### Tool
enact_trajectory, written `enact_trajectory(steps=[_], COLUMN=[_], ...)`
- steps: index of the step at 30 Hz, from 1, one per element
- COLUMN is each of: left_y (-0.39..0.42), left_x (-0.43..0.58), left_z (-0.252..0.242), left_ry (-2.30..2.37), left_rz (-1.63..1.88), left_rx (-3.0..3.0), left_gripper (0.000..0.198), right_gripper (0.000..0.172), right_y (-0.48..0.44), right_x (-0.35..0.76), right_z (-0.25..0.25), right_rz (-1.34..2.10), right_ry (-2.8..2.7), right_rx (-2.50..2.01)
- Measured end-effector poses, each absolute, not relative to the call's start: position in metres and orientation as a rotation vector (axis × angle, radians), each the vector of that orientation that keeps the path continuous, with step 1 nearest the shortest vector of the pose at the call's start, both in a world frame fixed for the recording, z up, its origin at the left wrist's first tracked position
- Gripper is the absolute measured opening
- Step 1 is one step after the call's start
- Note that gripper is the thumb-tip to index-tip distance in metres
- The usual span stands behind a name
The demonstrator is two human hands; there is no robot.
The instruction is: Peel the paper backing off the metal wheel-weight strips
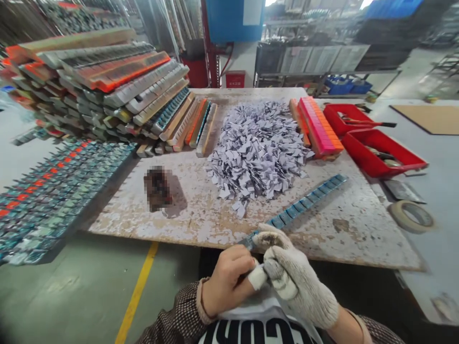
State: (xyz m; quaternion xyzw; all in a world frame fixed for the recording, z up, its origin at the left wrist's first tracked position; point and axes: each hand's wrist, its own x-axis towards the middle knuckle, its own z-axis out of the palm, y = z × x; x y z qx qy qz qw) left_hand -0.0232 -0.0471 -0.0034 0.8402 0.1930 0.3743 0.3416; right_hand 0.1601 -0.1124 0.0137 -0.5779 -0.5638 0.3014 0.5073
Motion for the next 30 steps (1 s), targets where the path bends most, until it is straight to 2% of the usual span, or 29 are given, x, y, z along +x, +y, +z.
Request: enact_trajectory(steps=[2, 3, 5, 6, 11, 16, 21, 23, 26, 30], left_y=[-0.042, -0.039, -0.035, -0.034, -0.033, -0.032, -0.021, -0.009, 0.016, 0.043], left_x=[-0.022, -0.023, -0.023, -0.024, -0.023, -0.02, -0.029, -0.036, -0.037, -0.014], left_z=[-0.015, -0.02, -0.03, -0.034, -0.041, -0.042, -0.037, -0.03, -0.017, -0.008], left_ry=[0.693, 0.796, 0.94, 0.977, 1.024, 0.998, 0.875, 0.827, 1.038, 1.286], left_rz=[0.968, 0.944, 0.844, 0.783, 0.642, 0.664, 0.633, 0.549, 0.457, 0.361], left_rx=[2.25, 2.284, 2.346, 2.368, 2.395, 2.379, 2.3, 2.249, 2.274, 2.444], left_gripper=[0.028, 0.033, 0.046, 0.046, 0.033, 0.034, 0.038, 0.033, 0.019, 0.027], right_gripper=[0.035, 0.034, 0.019, 0.011, 0.006, 0.012, 0.007, 0.009, 0.009, 0.012], right_y=[-0.103, -0.097, -0.087, -0.082, -0.069, -0.06, -0.061, -0.063, -0.064, -0.066], right_x=[0.17, 0.175, 0.185, 0.189, 0.19, 0.186, 0.193, 0.192, 0.183, 0.179], right_z=[0.011, 0.009, 0.005, 0.002, -0.006, -0.009, -0.024, -0.028, -0.028, -0.02], right_rz=[0.602, 0.466, 0.206, 0.083, -0.353, -0.318, -0.219, -0.172, -0.06, 0.013], right_ry=[-1.356, -1.411, -1.548, -1.636, -2.047, -2.132, -2.094, -2.064, -2.061, -2.026], right_rx=[-1.494, -1.55, -1.605, -1.613, -1.619, -1.652, -1.537, -1.488, -1.404, -1.371])
